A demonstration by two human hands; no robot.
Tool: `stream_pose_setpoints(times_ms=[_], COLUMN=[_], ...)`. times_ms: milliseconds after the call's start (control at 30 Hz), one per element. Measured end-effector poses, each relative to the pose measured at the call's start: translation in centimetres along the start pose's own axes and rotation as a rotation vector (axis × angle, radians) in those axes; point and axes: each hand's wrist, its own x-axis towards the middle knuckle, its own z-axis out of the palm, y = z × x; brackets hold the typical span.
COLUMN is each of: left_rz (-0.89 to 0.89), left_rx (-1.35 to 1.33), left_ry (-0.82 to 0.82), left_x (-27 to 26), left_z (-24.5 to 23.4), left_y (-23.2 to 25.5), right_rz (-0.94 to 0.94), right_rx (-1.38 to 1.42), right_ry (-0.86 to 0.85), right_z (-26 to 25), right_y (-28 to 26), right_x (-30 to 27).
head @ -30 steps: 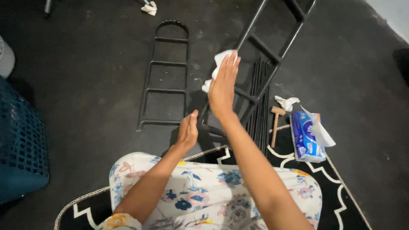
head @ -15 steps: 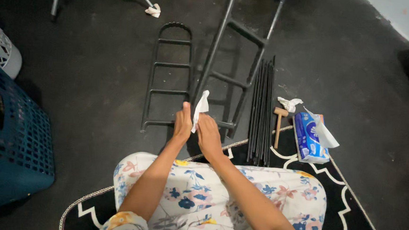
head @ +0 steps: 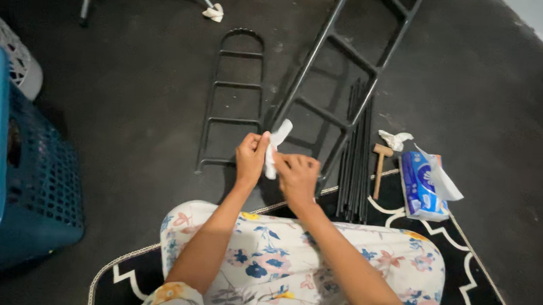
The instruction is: The person disassembles a metal shoe rack by removing the side frame and all horizontal rods, then wipes the side frame with a tissue. The rods and side frame are placed on the floor.
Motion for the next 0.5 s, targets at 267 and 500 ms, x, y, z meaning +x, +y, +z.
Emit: stream_pose_setpoints(times_ms=[267,500], left_rz=[-0.132,0.067], left_rx=[0.018,0.111], left_ry=[0.069,0.037], left_x=[0.0,-1.1], left_z=[-1.3,0.4], left_y=[1.6,2.2], right_rz=[0.019,0.119], right_rx=[-0.299,0.063], right_ry=[-0.09,-0.199], right_z=[-6.6,-4.1], right_y=[5.9,4.8], right_x=[-2.9,-2.0])
